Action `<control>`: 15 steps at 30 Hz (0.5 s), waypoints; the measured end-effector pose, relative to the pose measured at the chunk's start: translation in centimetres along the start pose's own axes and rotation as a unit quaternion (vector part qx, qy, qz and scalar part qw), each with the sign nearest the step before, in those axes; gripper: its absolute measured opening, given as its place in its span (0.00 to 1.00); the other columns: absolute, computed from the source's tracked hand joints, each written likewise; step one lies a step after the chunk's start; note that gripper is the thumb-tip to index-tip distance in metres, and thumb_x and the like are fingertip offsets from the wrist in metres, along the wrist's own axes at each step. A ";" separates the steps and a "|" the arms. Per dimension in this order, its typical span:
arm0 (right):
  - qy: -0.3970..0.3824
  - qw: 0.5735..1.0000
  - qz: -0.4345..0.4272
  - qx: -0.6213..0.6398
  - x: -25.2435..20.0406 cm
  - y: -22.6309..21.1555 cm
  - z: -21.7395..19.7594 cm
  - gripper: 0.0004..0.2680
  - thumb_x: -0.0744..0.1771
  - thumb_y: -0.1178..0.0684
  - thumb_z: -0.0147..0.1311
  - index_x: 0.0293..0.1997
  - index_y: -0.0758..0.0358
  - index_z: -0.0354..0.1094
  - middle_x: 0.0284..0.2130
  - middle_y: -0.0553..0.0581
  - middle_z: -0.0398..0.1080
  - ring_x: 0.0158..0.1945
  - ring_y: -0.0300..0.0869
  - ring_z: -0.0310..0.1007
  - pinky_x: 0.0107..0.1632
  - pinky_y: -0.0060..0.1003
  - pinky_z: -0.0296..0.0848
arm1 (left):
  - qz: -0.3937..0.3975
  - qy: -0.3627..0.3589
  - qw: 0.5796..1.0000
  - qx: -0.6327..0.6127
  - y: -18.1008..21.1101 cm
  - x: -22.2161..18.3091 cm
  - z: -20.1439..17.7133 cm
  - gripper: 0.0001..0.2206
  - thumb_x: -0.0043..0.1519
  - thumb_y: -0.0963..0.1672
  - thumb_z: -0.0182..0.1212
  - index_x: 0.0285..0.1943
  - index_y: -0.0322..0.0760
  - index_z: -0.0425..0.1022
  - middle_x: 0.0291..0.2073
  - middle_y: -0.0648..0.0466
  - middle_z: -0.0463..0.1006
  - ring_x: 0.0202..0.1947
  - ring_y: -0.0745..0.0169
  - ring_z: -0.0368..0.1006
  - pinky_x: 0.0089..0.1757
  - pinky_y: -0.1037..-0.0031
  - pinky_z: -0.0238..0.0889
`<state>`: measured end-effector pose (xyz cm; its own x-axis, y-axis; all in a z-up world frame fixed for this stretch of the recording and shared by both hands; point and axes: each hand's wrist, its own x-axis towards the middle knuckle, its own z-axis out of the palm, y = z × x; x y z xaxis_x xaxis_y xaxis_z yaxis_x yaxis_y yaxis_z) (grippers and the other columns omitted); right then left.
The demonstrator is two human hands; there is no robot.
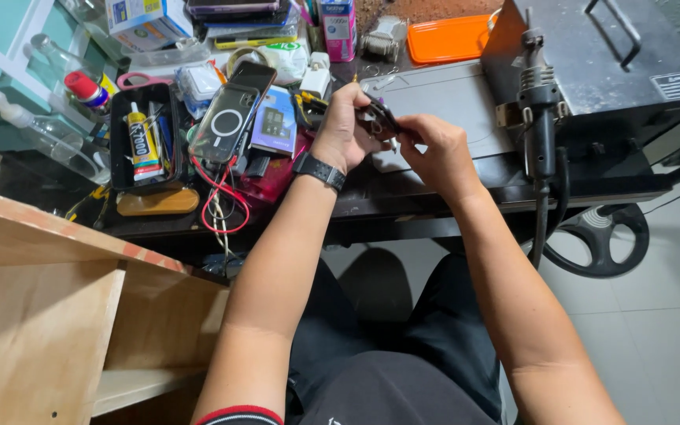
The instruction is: Using a heat gun to loosen adhesive and a prying tool to remove the screen from a smartphone.
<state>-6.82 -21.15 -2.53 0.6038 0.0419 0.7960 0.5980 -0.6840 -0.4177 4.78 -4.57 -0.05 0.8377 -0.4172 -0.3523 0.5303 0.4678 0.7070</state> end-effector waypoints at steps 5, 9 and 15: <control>-0.015 1.000 -0.004 0.004 0.8 -1.9 -1.3 0.10 0.71 0.70 0.63 0.54 0.63 0.83 0.38 0.59 0.83 0.41 0.53 0.87 0.43 0.43 0.91 | -0.037 -0.011 0.998 -0.058 0.5 -0.2 -0.6 0.17 0.49 0.43 0.61 0.47 0.34 0.66 0.40 0.45 0.69 0.46 0.21 0.79 0.54 0.10 0.66; -0.034 0.999 -0.003 -0.021 0.8 -0.5 -1.3 0.09 0.70 0.68 0.65 0.54 0.61 0.82 0.39 0.58 0.82 0.42 0.51 0.87 0.43 0.43 0.90 | -0.063 -0.021 0.992 -0.103 0.1 -0.2 -0.4 0.16 0.50 0.42 0.60 0.46 0.36 0.65 0.39 0.48 0.69 0.46 0.29 0.78 0.55 0.12 0.67; -0.205 0.964 0.074 -0.154 5.3 -6.2 -5.8 0.00 0.70 0.60 0.64 0.43 0.64 0.79 0.31 0.66 0.78 0.37 0.65 0.83 0.39 0.61 0.84 | -0.122 -0.053 0.978 -0.161 0.8 -3.6 0.8 0.19 0.52 0.44 0.59 0.51 0.31 0.65 0.42 0.43 0.67 0.44 0.22 0.76 0.54 0.12 0.71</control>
<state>-10.39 -20.86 6.81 0.8660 0.1674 0.4712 0.3421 -0.8856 -0.3140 2.11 -3.28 2.26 0.6712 -0.6183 -0.4089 0.7413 0.5576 0.3736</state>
